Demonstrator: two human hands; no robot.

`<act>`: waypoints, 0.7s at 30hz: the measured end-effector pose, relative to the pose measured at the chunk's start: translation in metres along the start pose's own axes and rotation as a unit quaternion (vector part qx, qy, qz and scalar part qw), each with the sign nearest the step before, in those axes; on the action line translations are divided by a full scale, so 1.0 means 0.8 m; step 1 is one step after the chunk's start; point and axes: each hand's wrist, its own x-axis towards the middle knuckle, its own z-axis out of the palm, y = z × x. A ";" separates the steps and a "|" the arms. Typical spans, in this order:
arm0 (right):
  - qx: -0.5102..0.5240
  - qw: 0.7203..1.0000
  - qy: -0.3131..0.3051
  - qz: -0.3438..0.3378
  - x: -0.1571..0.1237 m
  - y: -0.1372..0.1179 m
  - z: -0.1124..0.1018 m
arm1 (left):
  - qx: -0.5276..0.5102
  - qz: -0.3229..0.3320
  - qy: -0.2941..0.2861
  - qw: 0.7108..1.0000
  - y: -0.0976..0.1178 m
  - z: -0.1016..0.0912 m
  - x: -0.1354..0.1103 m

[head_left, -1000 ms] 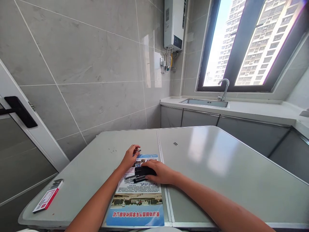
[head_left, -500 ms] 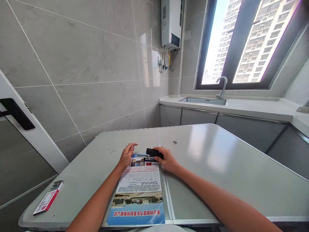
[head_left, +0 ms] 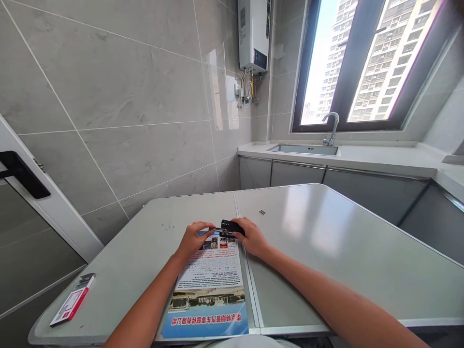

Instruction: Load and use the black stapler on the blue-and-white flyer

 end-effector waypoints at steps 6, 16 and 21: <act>-0.014 0.999 -0.024 -0.034 -0.003 -0.012 -0.002 | 0.027 0.045 -0.071 0.996 -0.003 -0.002 0.003; -0.035 0.997 -0.033 -0.061 -0.005 -0.018 -0.004 | 0.108 0.109 -0.093 0.984 -0.014 0.000 0.001; -0.026 0.997 -0.035 -0.060 -0.006 -0.016 -0.002 | 0.119 0.127 -0.114 0.978 -0.020 -0.001 0.001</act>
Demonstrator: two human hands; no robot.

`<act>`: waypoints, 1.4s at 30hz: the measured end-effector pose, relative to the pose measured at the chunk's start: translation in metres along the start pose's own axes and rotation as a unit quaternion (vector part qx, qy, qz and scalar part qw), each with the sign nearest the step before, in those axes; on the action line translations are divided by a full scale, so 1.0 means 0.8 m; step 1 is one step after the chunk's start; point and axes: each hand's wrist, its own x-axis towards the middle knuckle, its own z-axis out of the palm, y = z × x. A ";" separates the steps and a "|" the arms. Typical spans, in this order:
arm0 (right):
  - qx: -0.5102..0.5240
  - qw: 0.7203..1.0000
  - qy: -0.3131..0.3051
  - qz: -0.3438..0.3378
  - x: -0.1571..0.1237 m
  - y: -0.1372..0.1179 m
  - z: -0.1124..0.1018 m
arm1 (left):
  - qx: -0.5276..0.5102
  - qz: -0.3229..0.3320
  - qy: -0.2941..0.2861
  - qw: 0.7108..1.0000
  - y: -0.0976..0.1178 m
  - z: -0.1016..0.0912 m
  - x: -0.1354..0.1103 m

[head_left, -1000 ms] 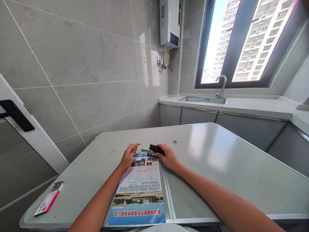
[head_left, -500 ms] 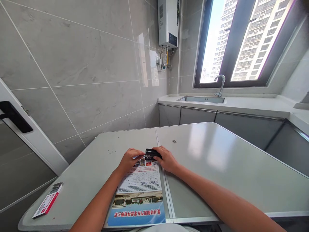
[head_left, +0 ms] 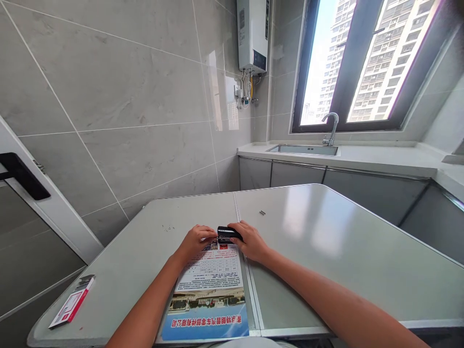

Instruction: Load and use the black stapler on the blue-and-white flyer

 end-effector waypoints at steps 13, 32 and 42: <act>0.311 0.947 0.029 0.079 0.013 0.053 -0.023 | -0.128 -0.016 0.006 0.992 0.010 -0.017 0.002; 0.289 0.956 -0.042 -0.009 0.010 0.007 -0.002 | -0.162 -0.046 0.028 0.985 0.039 -0.004 0.007; 0.472 0.825 0.106 0.292 0.023 0.027 -0.019 | 0.114 -0.156 -0.031 0.981 -0.005 0.044 0.013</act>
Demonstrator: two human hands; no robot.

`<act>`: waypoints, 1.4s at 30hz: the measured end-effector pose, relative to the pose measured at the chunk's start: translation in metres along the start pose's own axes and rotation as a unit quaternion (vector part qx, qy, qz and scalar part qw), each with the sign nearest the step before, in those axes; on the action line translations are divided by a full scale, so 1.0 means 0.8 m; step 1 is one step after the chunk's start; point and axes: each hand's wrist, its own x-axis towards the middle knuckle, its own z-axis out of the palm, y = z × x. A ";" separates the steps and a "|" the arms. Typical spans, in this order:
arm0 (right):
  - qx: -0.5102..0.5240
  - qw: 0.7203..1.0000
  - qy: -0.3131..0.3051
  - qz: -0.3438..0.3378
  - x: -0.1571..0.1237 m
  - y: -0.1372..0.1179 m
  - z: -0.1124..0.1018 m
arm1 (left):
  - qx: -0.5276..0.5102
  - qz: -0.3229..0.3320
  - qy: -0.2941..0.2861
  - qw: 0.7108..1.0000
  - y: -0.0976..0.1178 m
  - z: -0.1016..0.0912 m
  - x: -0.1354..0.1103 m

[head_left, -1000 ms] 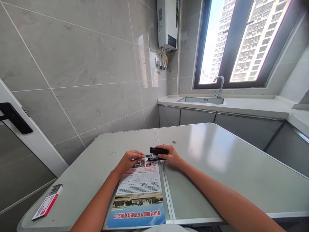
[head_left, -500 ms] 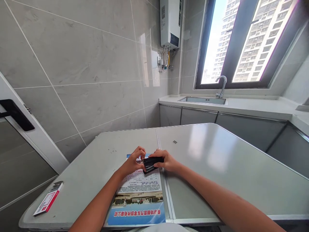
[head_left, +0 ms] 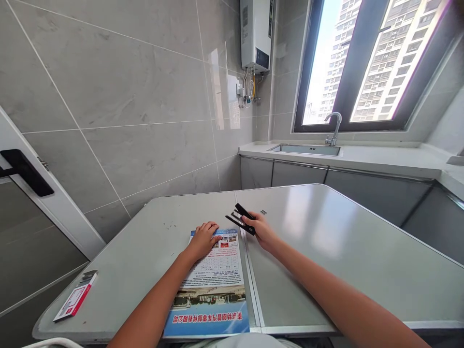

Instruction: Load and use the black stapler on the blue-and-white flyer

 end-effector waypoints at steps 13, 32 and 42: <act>-0.029 0.934 -0.324 0.152 -0.004 -0.037 -0.045 | -0.079 -0.072 0.133 0.985 -0.001 -0.012 0.003; -0.181 0.747 -0.631 0.107 -0.025 -0.070 -0.029 | -0.164 -0.058 0.173 0.969 0.015 -0.019 0.004; -0.192 0.685 -0.683 0.169 -0.027 -0.104 -0.048 | -0.148 0.082 0.006 0.986 0.062 -0.001 0.003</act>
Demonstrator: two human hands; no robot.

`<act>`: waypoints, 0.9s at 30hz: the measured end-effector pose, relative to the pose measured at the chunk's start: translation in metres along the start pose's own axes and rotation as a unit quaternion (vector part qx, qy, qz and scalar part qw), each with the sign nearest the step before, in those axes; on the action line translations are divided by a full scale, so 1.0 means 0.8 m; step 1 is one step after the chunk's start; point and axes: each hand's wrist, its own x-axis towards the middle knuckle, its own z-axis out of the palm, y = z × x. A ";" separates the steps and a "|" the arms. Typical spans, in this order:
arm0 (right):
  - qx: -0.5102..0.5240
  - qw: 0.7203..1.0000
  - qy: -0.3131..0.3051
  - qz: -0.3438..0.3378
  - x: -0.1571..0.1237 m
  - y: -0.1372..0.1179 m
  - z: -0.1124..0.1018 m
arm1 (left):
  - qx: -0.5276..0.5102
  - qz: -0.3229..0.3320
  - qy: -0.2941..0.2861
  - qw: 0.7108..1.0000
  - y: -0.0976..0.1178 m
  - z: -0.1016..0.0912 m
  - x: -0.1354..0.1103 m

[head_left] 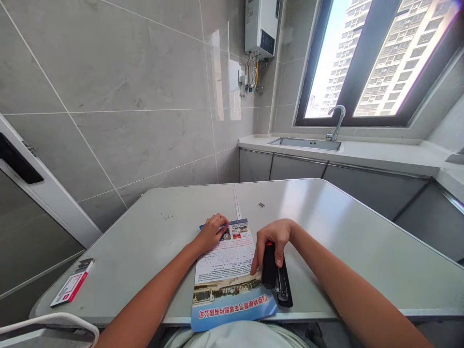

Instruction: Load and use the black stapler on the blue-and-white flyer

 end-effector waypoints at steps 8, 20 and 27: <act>-0.053 0.921 0.386 0.012 -0.093 0.048 -0.007 | 0.042 0.013 -0.005 0.999 0.001 0.009 0.002; -0.127 0.864 0.487 0.014 -0.074 0.087 -0.007 | 0.028 -0.004 -0.026 0.999 0.012 0.009 0.005; -0.246 0.812 0.528 0.026 -0.051 0.082 -0.003 | 0.098 0.032 -0.029 0.994 0.016 0.012 0.003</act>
